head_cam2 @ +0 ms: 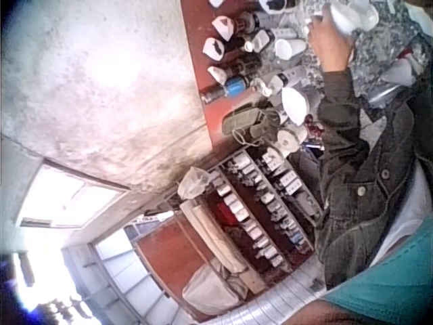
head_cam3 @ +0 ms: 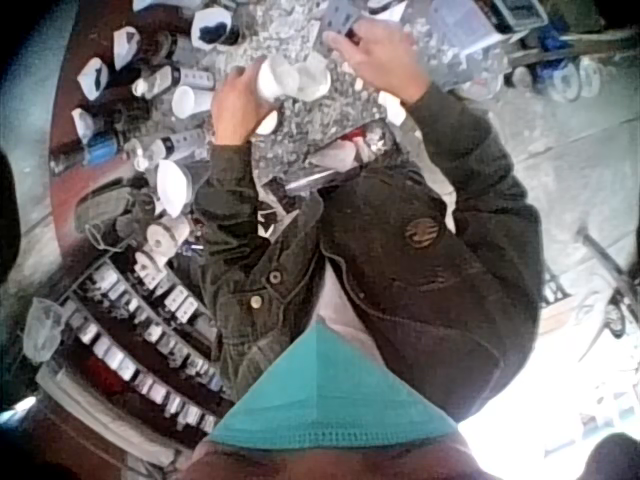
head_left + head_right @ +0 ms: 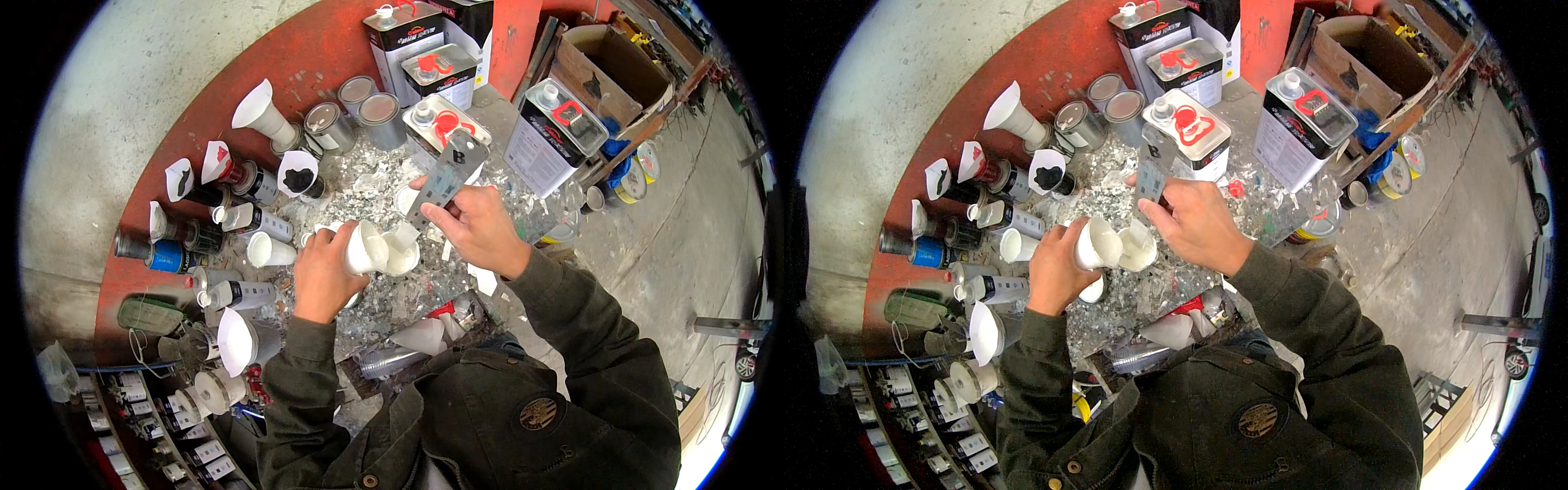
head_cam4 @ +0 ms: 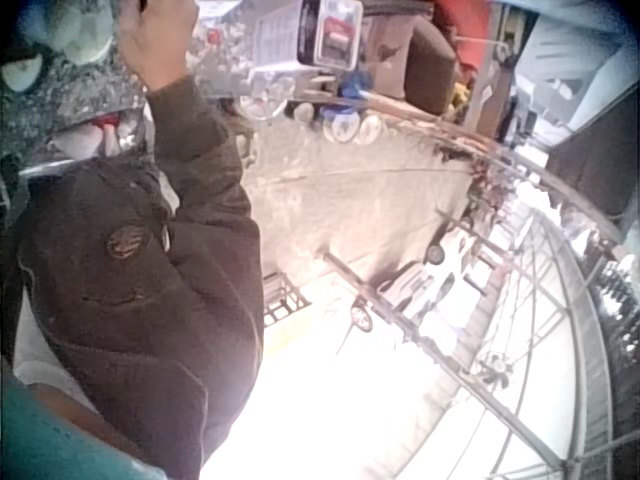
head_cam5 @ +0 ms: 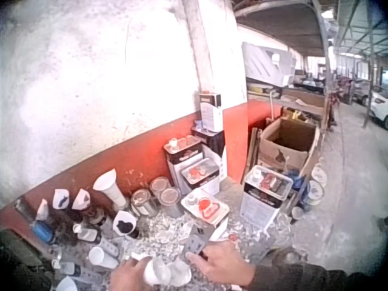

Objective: The person walks from a paint booth to a workbench in a garage. They pick up a white plastic cup and pour a white liquid from a larger container into it. They then use a metal ruler to stir the liquid in the cup.

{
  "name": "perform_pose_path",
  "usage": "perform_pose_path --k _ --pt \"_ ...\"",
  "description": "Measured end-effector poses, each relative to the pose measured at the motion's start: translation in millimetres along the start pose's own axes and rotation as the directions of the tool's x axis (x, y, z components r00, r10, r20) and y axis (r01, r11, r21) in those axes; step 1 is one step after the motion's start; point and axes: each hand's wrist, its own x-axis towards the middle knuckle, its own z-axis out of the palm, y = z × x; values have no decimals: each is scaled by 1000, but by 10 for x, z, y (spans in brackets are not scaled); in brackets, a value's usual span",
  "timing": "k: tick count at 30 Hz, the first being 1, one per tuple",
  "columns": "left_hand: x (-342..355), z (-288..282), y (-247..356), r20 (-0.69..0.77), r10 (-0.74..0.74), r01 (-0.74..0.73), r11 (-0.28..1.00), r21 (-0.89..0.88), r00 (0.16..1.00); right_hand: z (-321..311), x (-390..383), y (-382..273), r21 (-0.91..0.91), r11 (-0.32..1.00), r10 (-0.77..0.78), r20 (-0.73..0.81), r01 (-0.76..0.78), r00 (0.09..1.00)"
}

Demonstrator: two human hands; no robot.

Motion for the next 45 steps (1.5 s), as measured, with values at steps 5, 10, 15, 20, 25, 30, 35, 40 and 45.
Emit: perform_pose_path --k 5,10,15,20,25,30,35,40,45 --pt "30 15 -176 60 -13 28 965 -259 998 23 4 22 17 1000 -25 -13 25 1000" --pt "80 102 -401 53 79 -49 901 -432 995 8 -3 46 -7 1000 -14 9 14 1000" --pt "98 134 -499 98 121 -60 876 -478 988 3 18 30 5 1000 -29 15 29 999" --pt "115 134 -481 135 146 -61 865 -499 980 16 29 43 30 999 -31 19 30 999" --pt "116 249 -519 111 173 -92 850 -519 979 -21 33 -79 192 979 53 55 -62 997" --pt "89 318 -495 23 131 -107 887 -450 991 -30 -2 -9 263 957 105 87 -125 991" --pt "57 415 -441 -49 48 -63 915 -399 998 14 -20 57 328 944 37 -7 -32 999" --pt "-32 477 -452 -99 -44 1 917 -400 994 -80 -22 -65 275 960 45 19 -49 999" --pt "-101 487 -546 -48 -75 34 815 -578 996 -104 -16 -22 282 959 -6 -37 17 999"
